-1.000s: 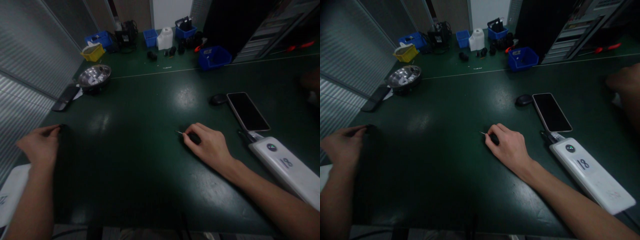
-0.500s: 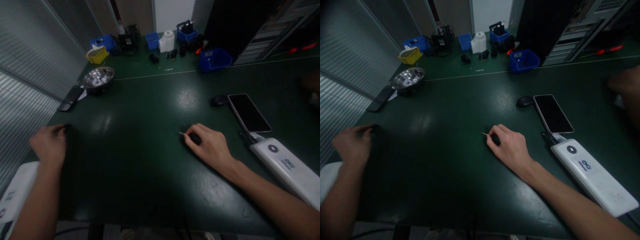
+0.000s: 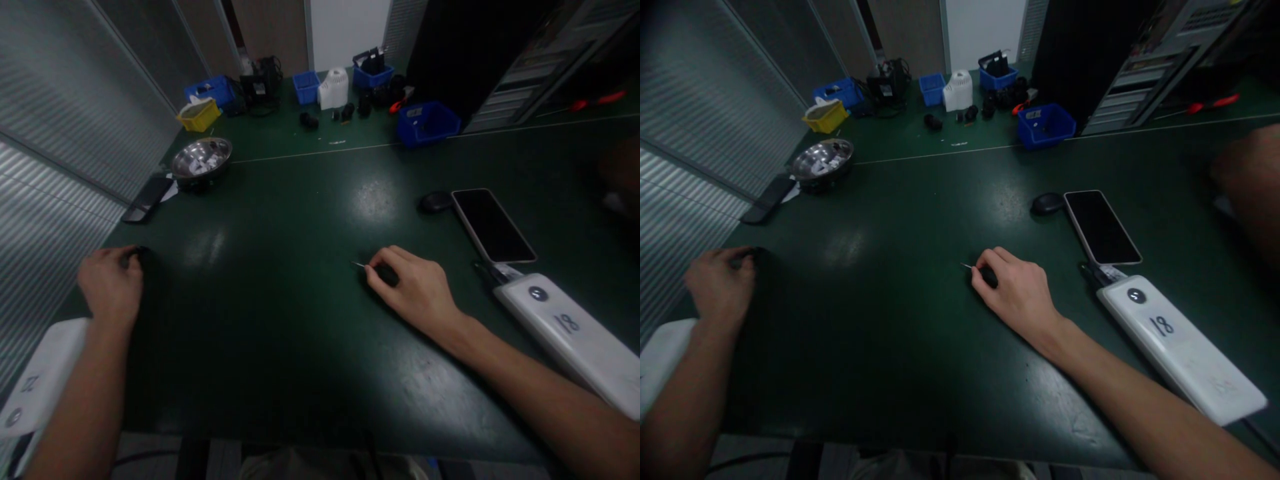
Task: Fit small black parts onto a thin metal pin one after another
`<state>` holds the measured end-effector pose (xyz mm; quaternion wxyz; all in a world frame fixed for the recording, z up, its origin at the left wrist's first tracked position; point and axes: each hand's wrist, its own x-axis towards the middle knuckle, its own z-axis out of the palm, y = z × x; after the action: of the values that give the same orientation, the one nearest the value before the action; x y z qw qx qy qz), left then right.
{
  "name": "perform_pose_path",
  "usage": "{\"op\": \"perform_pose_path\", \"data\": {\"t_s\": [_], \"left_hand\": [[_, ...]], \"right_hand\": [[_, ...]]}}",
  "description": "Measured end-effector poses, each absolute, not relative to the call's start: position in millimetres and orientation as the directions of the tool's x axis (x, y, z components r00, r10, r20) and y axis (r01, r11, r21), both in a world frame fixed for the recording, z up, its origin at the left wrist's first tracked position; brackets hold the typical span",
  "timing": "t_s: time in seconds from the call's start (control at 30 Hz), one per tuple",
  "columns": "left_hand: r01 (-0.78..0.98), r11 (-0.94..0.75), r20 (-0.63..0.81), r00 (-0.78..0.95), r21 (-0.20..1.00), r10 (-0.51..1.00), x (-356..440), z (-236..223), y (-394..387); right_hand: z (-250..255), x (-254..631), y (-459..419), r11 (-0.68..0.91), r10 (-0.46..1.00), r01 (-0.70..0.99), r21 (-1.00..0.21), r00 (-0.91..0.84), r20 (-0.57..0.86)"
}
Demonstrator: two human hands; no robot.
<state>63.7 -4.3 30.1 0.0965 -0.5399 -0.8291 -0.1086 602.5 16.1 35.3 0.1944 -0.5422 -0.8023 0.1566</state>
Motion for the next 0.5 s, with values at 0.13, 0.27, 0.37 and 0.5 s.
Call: {"op": "perform_pose_path", "data": {"t_s": [0.13,0.27,0.37,0.5], "left_hand": [[0.915,0.403,0.364,-0.365,-0.030,0.857,60.0,26.1,-1.1],[0.924,0.382,0.391,-0.350,-0.006,0.851,54.1,21.3,1.2],[0.898,0.436,0.411,-0.420,0.059,0.809,53.1,19.4,2.1],[0.833,0.523,0.407,-0.547,0.179,0.732,53.8,20.4,6.6]], "right_hand": [[35.3,602.4,16.3,0.363,0.931,0.810,-0.460,-0.335,0.145],[33.1,603.1,16.4,0.375,0.927,0.806,-0.458,-0.339,0.162],[32.4,603.5,16.0,0.377,0.926,0.804,-0.459,-0.343,0.159],[32.5,603.3,15.8,0.374,0.927,0.808,-0.455,-0.338,0.163]]}}
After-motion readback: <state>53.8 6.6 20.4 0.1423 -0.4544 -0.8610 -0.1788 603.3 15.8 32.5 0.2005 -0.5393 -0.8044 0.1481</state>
